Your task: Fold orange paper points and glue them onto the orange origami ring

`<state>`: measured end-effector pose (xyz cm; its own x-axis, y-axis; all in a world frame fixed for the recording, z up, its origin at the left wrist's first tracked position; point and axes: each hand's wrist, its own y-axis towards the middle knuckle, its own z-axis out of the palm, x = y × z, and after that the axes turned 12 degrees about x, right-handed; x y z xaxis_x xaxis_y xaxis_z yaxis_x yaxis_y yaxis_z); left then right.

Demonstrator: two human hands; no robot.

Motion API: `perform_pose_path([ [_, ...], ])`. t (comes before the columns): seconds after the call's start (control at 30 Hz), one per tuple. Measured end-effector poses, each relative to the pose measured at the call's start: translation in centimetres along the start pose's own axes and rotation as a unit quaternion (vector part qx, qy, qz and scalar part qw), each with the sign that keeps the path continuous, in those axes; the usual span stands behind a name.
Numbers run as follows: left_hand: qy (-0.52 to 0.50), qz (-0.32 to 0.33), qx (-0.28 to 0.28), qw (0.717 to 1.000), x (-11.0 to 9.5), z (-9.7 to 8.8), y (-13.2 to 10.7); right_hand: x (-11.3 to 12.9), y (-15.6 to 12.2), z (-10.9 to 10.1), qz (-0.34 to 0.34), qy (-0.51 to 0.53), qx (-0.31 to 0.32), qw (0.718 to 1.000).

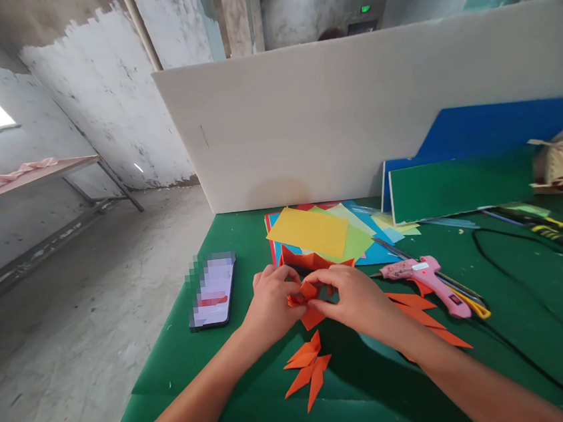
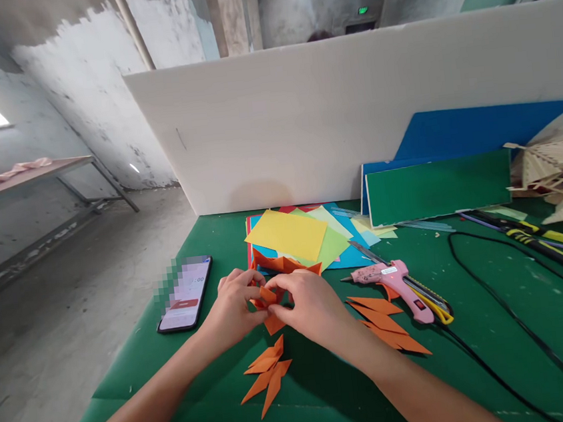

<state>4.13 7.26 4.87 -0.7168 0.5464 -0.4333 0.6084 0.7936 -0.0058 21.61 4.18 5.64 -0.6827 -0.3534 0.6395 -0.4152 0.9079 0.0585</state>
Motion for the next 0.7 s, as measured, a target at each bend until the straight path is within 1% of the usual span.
perform_pose_path([
  [0.37,-0.009,0.008,-0.001,1.000,-0.21,0.09,0.00,0.21,0.20,0.39,0.004,-0.028,-0.006,1.000],
  [0.7,-0.008,0.020,-0.002,1.000,-0.11,0.34,-0.19,0.09,0.23,0.37,0.016,-0.014,-0.014,1.000],
])
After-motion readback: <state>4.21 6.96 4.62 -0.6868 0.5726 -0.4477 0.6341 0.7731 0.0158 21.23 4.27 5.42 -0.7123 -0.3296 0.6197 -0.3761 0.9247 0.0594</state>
